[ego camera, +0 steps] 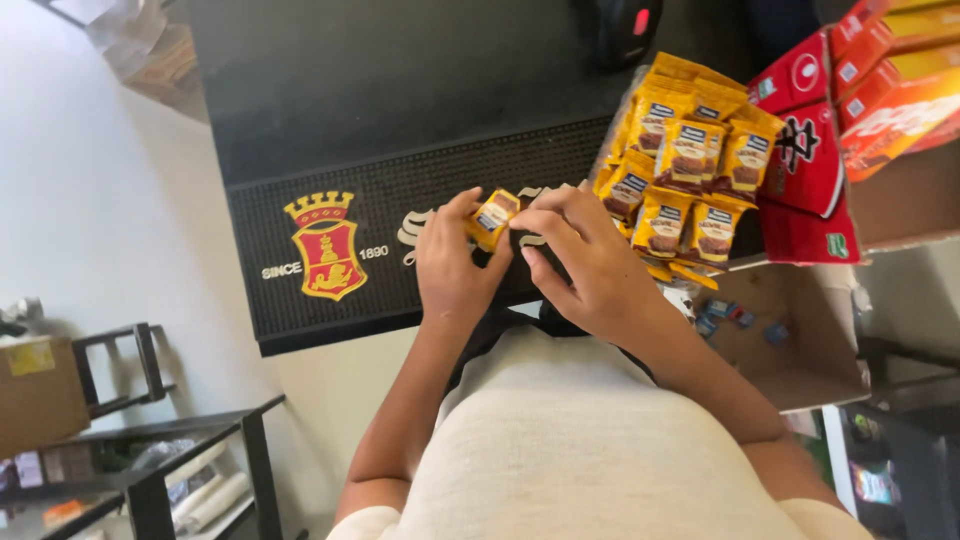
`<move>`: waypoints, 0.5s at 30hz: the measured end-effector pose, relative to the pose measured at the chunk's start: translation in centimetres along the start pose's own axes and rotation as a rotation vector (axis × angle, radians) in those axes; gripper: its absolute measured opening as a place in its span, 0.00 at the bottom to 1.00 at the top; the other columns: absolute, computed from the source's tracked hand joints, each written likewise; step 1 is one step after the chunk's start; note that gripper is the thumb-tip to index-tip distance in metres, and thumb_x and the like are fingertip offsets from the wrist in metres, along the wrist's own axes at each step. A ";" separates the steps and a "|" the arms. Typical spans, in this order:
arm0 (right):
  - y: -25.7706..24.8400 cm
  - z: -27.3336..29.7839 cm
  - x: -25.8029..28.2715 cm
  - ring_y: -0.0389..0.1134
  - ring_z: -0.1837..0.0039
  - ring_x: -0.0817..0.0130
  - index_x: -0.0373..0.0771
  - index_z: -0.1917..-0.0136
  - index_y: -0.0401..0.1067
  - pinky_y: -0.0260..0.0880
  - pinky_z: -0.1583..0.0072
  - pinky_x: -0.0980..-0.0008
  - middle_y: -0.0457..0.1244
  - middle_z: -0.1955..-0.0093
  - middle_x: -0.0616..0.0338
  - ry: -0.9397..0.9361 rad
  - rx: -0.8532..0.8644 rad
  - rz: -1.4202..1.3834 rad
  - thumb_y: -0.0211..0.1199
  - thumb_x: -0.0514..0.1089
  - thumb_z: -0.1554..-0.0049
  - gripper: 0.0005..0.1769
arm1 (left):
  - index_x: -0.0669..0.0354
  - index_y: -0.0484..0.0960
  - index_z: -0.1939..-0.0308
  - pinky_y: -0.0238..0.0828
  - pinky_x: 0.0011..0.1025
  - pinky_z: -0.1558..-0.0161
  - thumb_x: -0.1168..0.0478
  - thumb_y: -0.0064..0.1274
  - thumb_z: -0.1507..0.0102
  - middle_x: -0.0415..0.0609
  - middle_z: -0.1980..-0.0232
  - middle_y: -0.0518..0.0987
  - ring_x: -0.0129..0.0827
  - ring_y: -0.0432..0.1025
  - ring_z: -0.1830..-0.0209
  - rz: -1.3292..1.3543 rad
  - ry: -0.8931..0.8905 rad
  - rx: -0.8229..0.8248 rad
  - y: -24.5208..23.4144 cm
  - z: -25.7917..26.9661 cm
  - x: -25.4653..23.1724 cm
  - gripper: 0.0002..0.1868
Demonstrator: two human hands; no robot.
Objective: The person takes small yellow snack packets from a cardboard box and places them onto a black counter. They then arrange the packets into neat rows on the counter surface.
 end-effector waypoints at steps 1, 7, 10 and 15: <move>-0.3 0.1 0.1 0.63 0.39 0.51 0.38 0.40 0.68 0.64 0.36 0.56 0.60 0.41 0.50 0.009 -0.008 0.007 0.64 0.33 0.42 0.17 | 0.59 0.73 0.38 0.67 0.41 0.45 0.61 0.66 0.42 0.50 0.48 0.78 0.45 0.73 0.48 0.008 0.008 0.008 0.1 0.1 0.2 0.30; -1.8 1.3 0.0 0.62 0.33 0.46 0.39 0.32 0.66 0.63 0.32 0.53 0.58 0.31 0.47 -0.044 0.022 0.058 0.65 0.31 0.46 0.29 | 0.60 0.67 0.34 0.72 0.24 0.56 0.65 0.61 0.39 0.48 0.51 0.79 0.26 0.74 0.58 0.542 -0.295 0.116 0.9 0.5 1.8 0.31; -2.3 2.4 -0.4 0.62 0.32 0.48 0.40 0.31 0.66 0.64 0.31 0.55 0.58 0.32 0.50 -0.088 0.024 0.000 0.68 0.31 0.46 0.30 | 0.60 0.60 0.29 0.70 0.22 0.49 0.63 0.56 0.33 0.48 0.47 0.77 0.24 0.72 0.50 1.016 -0.261 0.271 1.8 0.3 1.0 0.31; -5.0 4.7 -0.9 0.67 0.37 0.58 0.40 0.36 0.70 0.70 0.38 0.60 0.64 0.39 0.53 -0.135 -0.104 -0.023 0.70 0.29 0.45 0.25 | 0.59 0.62 0.28 0.66 0.21 0.57 0.58 0.60 0.35 0.47 0.50 0.77 0.20 0.69 0.59 1.129 -0.043 0.479 3.1 -1.3 -2.6 0.35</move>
Point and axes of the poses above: each hand's wrist, its own z-axis away from the middle knuckle, its own y-axis out of the palm, x = y × z, the point moved 3 cm from there along -z, towards the middle knuckle
